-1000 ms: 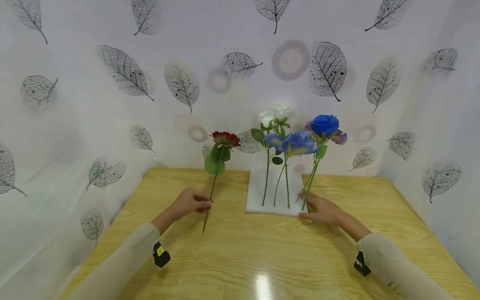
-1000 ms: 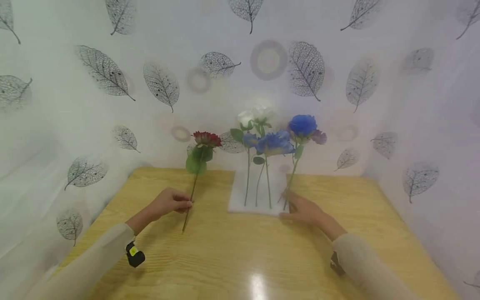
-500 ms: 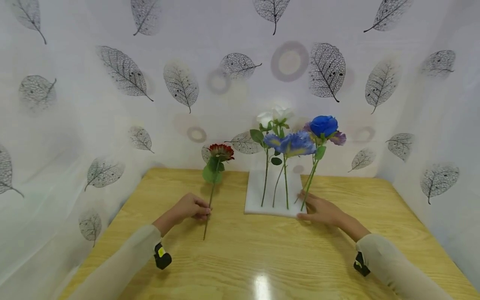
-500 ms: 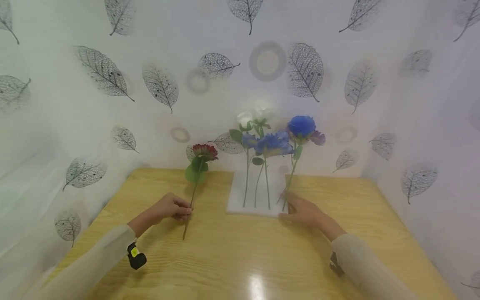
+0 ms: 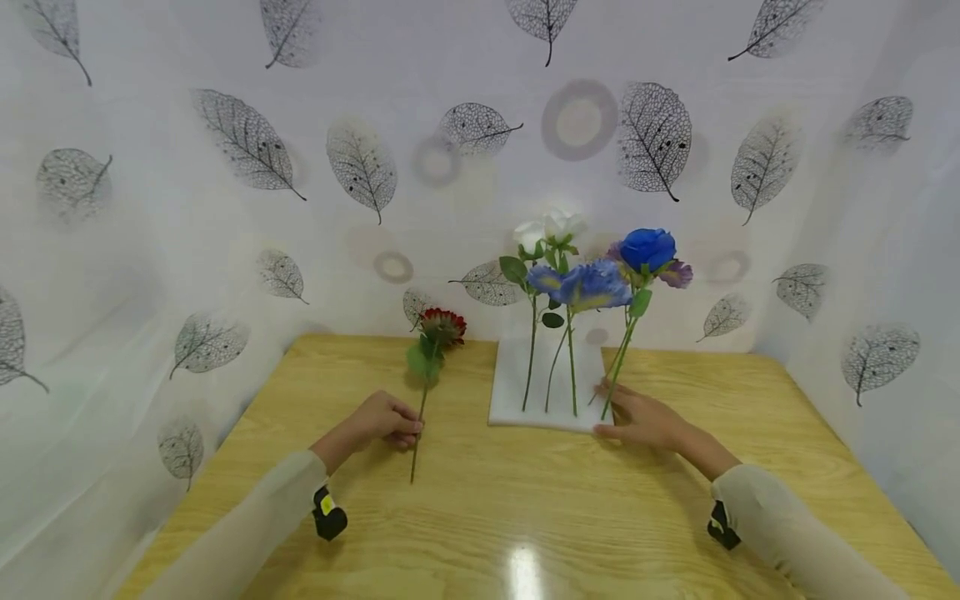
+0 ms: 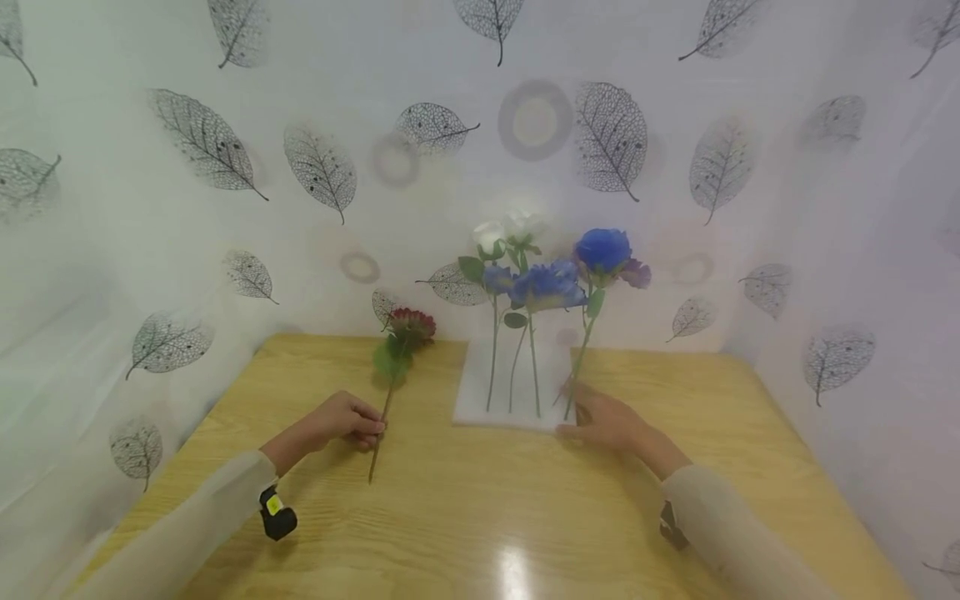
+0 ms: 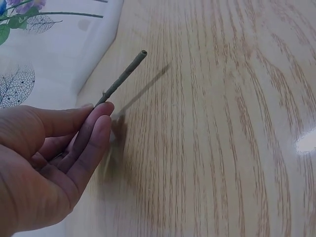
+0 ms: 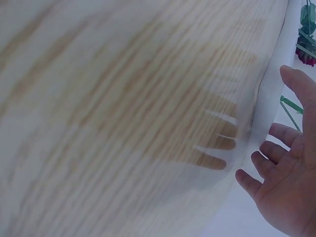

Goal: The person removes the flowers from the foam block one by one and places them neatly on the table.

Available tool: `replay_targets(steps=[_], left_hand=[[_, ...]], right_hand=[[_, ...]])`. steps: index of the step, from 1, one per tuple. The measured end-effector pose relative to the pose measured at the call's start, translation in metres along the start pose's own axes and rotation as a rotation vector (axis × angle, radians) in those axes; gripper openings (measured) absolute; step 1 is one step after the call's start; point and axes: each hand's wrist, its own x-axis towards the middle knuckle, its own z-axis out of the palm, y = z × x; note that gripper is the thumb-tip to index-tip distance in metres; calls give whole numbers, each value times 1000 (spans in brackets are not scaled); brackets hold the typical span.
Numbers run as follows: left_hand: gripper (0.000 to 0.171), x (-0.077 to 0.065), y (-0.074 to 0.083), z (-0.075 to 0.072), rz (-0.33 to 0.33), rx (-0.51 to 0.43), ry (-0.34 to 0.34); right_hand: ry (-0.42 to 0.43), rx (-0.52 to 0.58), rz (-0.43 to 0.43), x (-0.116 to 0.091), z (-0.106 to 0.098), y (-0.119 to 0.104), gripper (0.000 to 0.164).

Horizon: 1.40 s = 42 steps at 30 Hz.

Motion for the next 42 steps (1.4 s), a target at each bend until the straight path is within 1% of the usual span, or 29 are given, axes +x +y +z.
replay_targets(steps=[8,10,14,21,24,28,34,39,41,42], left_hand=[[20,2,-1,1,-20,-2,8],[19,1,-1,2,-11,2,8],[18,1,0,3,1,19,12],[15,4,5,2,-18,61,44],[17,3,6,1,-21,82,41],[20,3,5,0,-29,91,40],[21,6,3,-2,-39,78,52],[21,7,1,-1,-54,75,59],[20,8,1,-1,-47,81,63],[20,9,2,-1,-36,100,69]], right_hand=[[-3,-4,5,1,1,2,81],[1,-2,2,1,1,2,81],[6,-5,0,1,2,2,81],[7,-6,4,2,-1,1,81],[5,-11,7,2,-2,0,81],[-19,-21,11,3,-1,-1,82],[-8,-13,3,3,-3,-3,81],[-14,-25,5,3,0,0,82],[-13,-26,8,3,1,2,82],[-12,-26,11,3,1,2,82]])
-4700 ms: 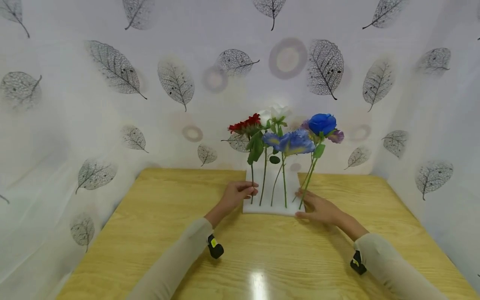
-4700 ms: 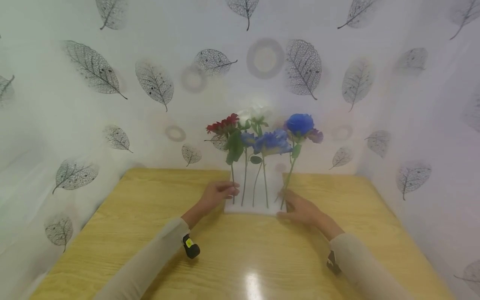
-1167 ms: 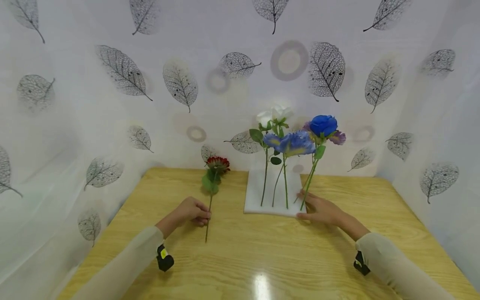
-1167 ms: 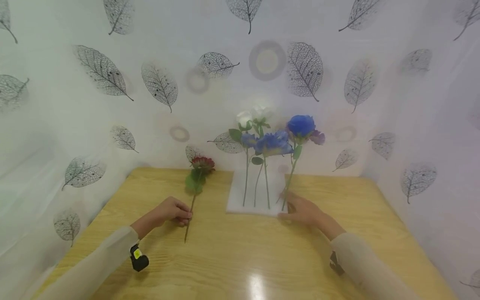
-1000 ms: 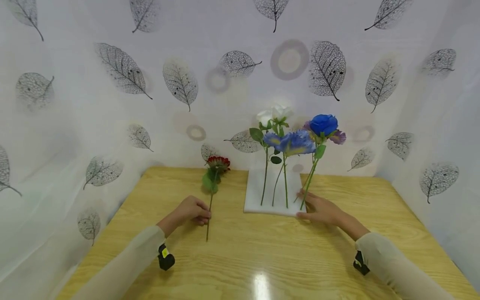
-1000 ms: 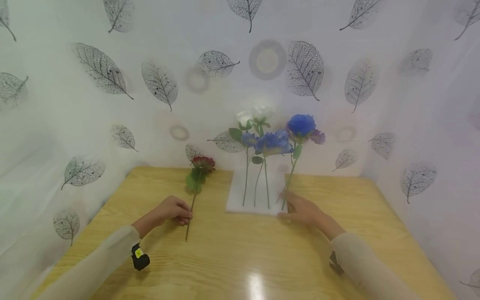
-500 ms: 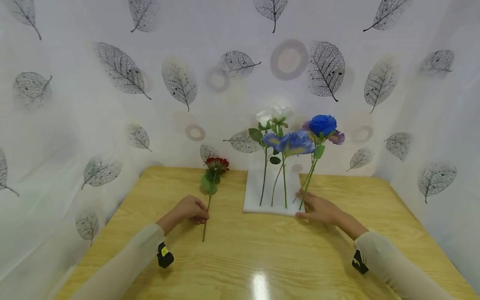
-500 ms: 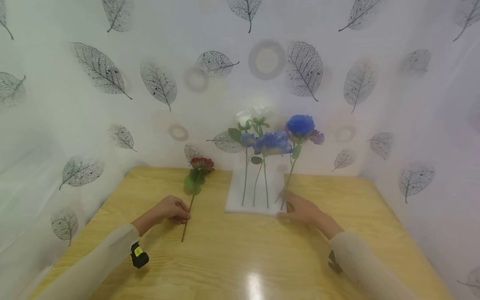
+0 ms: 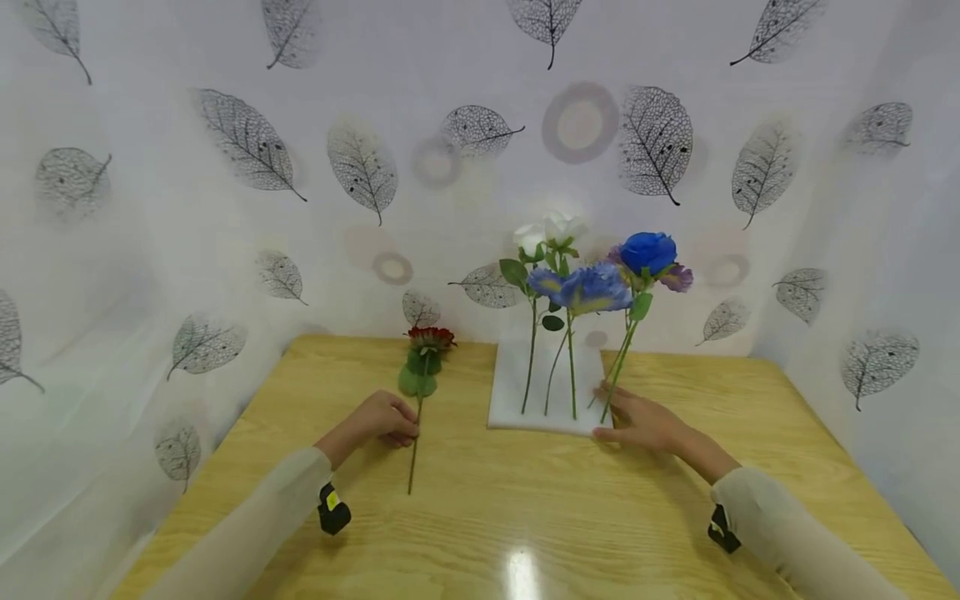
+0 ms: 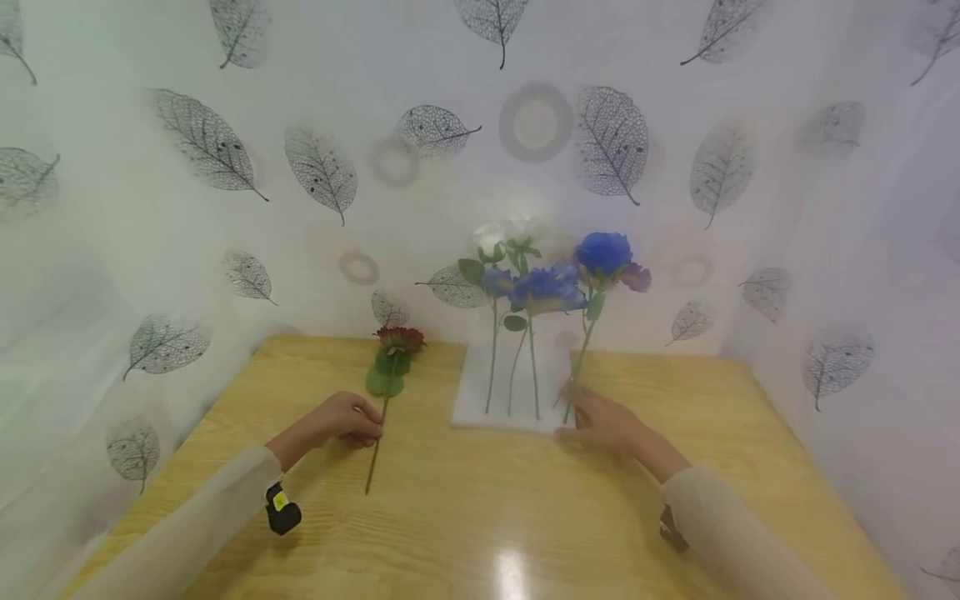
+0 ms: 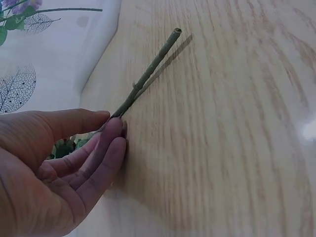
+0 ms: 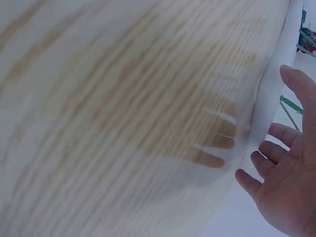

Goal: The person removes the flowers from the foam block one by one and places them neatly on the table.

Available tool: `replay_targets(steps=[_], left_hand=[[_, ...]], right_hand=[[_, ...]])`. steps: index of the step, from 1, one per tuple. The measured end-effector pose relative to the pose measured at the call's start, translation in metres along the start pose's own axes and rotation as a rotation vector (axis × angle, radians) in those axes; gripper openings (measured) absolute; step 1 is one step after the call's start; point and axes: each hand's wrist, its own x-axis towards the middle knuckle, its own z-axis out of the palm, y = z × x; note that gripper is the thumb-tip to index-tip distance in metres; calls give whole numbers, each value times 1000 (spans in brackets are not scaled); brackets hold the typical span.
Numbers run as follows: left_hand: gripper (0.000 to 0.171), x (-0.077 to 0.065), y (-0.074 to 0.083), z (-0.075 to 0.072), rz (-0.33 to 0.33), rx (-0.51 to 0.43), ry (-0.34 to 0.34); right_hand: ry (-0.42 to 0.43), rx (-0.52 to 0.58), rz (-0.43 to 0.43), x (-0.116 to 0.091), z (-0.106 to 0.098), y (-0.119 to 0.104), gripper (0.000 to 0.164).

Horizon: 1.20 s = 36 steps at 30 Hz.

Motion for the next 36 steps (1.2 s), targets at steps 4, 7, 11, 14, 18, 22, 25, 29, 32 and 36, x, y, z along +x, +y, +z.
replay_targets(steps=[4,7,11,14,18,22,25,29,32,36], left_hand=[[17,6,10,2,31,77,37],[21,12,26,5,44,82,54],[31,22,51,16,89,-8,17],[35,31,65,30,143,-64,-30],[36,44,78,52,207,-122,-96],[37,56,86,72,219,-174,-147],[35,62,90,84,223,-176,-170],[32,66,91,96,242,-182,-206],[29,67,90,103,236,-203,-228],[25,70,87,109,243,-208,-244]], right_hand=[[0,3,5,-2,-1,0,81],[-3,0,3,-3,-1,-1,81],[-6,19,3,-4,-1,-2,81],[-2,23,2,-4,-1,-3,81],[4,11,-6,-3,0,-2,80],[16,4,-13,-2,1,-1,80],[29,-2,-15,0,1,0,80],[31,-9,-18,0,2,1,80],[29,-13,-17,0,3,1,80],[28,-4,-8,-1,1,-2,81]])
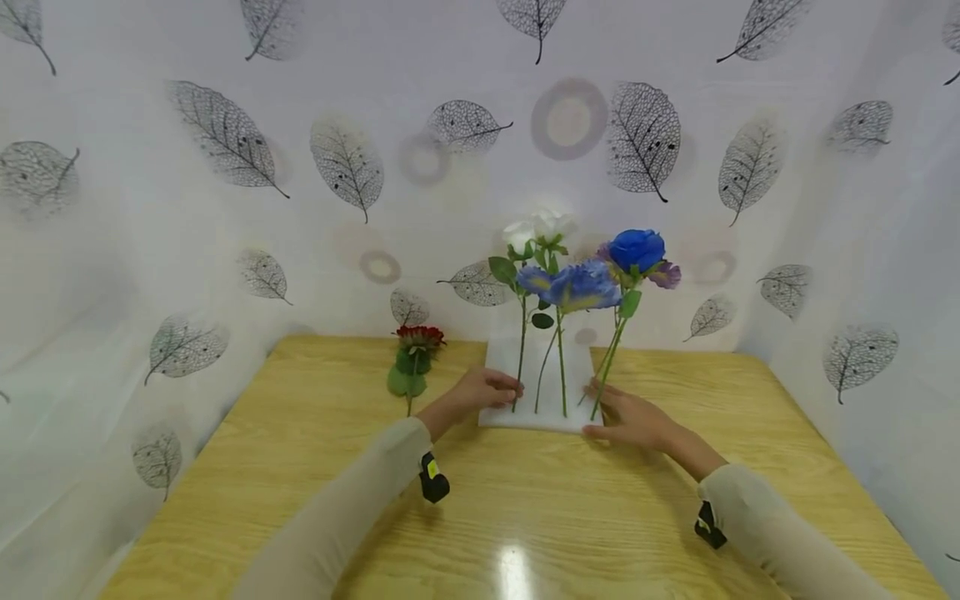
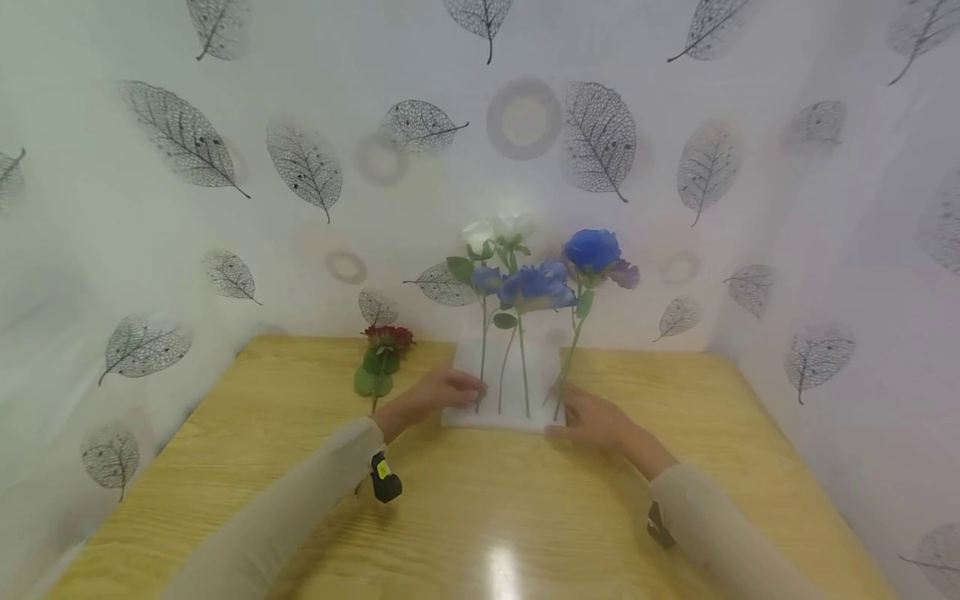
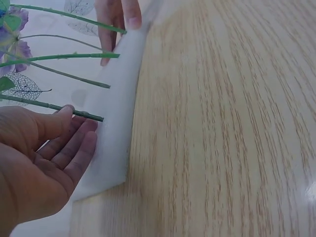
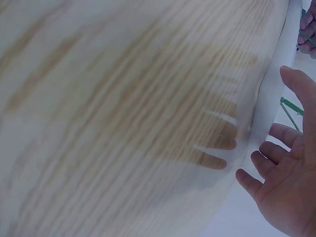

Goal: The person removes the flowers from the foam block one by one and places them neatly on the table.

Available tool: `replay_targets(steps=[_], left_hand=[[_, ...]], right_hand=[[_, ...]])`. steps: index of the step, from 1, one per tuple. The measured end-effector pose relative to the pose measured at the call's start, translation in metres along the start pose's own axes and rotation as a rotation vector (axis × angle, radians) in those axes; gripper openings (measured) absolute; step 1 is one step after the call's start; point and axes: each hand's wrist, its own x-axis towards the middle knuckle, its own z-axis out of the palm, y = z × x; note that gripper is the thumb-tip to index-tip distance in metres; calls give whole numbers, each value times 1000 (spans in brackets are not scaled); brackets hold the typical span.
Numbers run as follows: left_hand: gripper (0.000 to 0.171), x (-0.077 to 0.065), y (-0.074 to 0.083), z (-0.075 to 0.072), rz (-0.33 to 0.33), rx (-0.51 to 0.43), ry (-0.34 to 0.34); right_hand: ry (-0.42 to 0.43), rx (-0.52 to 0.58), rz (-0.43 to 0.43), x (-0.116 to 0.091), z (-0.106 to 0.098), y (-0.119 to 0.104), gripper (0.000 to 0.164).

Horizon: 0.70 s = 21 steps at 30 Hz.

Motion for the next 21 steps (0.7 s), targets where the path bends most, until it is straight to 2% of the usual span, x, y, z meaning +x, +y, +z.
replay_targets(steps=[6,9,12,18,21], left_hand=[[22,2,-5,0,18,43,-3],[22,3,-6,0,26,35,5],[20,5,-7,2,27,15,27],[18,3,-7,8,17,35,86],[17,4,-8,9,41,38,107]], right_hand=[[-7,-8,5,-1,-2,-2,81],[1,-11,2,0,-2,-2,81],[12,-4,-5,0,0,0,81],[-4,-12,-2,0,4,4,82],[2,-14,-7,0,1,2,81]])
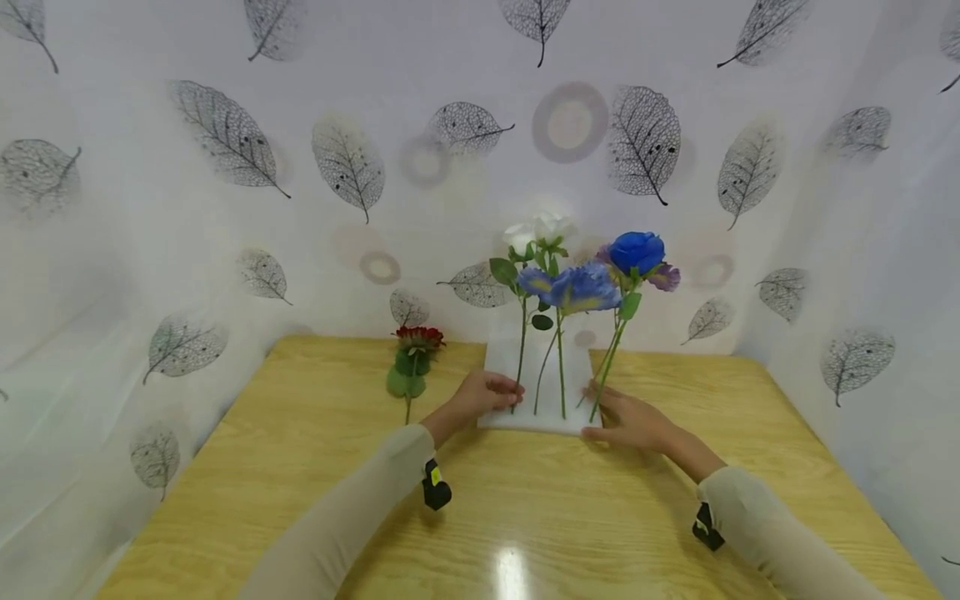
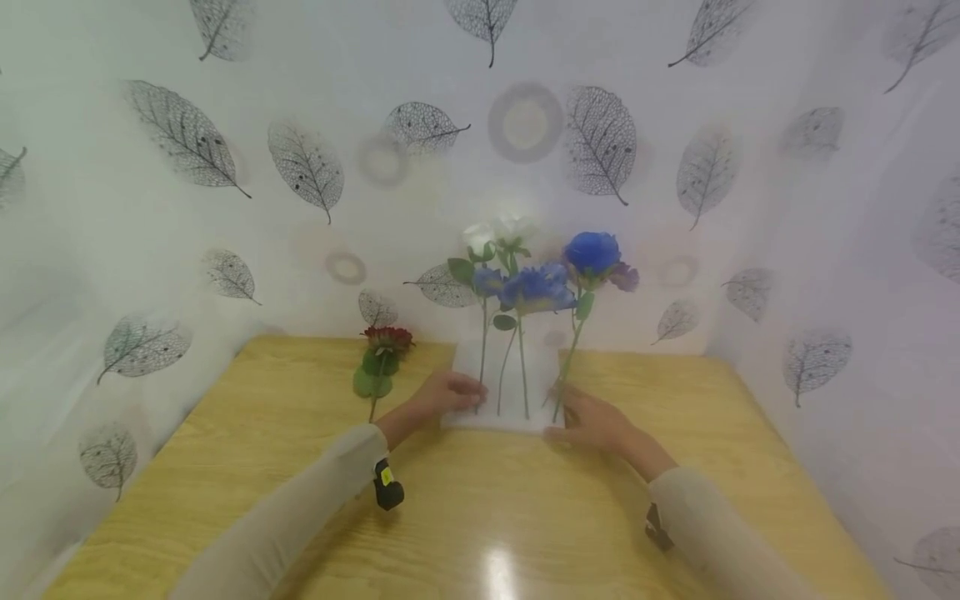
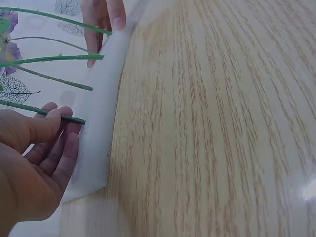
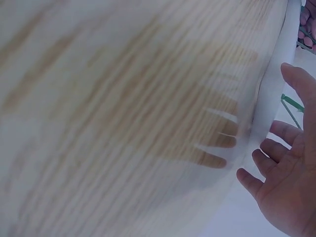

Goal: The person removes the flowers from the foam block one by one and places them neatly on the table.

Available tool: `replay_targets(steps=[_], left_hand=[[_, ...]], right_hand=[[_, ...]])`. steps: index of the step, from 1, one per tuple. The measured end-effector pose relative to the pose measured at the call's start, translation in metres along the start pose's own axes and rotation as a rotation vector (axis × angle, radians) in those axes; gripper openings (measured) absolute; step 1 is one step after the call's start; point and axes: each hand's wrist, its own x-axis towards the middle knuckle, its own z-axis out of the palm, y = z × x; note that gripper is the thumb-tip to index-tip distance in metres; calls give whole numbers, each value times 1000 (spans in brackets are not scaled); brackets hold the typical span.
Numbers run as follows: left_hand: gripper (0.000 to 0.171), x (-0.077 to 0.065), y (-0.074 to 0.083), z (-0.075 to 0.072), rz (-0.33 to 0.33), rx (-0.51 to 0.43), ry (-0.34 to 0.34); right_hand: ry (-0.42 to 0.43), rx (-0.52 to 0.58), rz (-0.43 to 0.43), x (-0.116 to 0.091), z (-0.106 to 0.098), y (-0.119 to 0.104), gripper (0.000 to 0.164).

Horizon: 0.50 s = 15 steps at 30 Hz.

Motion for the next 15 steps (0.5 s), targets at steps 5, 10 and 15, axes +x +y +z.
replay_targets(steps=[5,10,15], left_hand=[[16,-1,2,0,13,2,11],[15,2,-2,1,1,3,18],[14,-1,2,1,7,27,21]], right_hand=[[5,-4,-4,0,-4,-4,81],[9,0,-7,0,-2,-3,80],[15,11,-5,-1,-1,-3,81]])
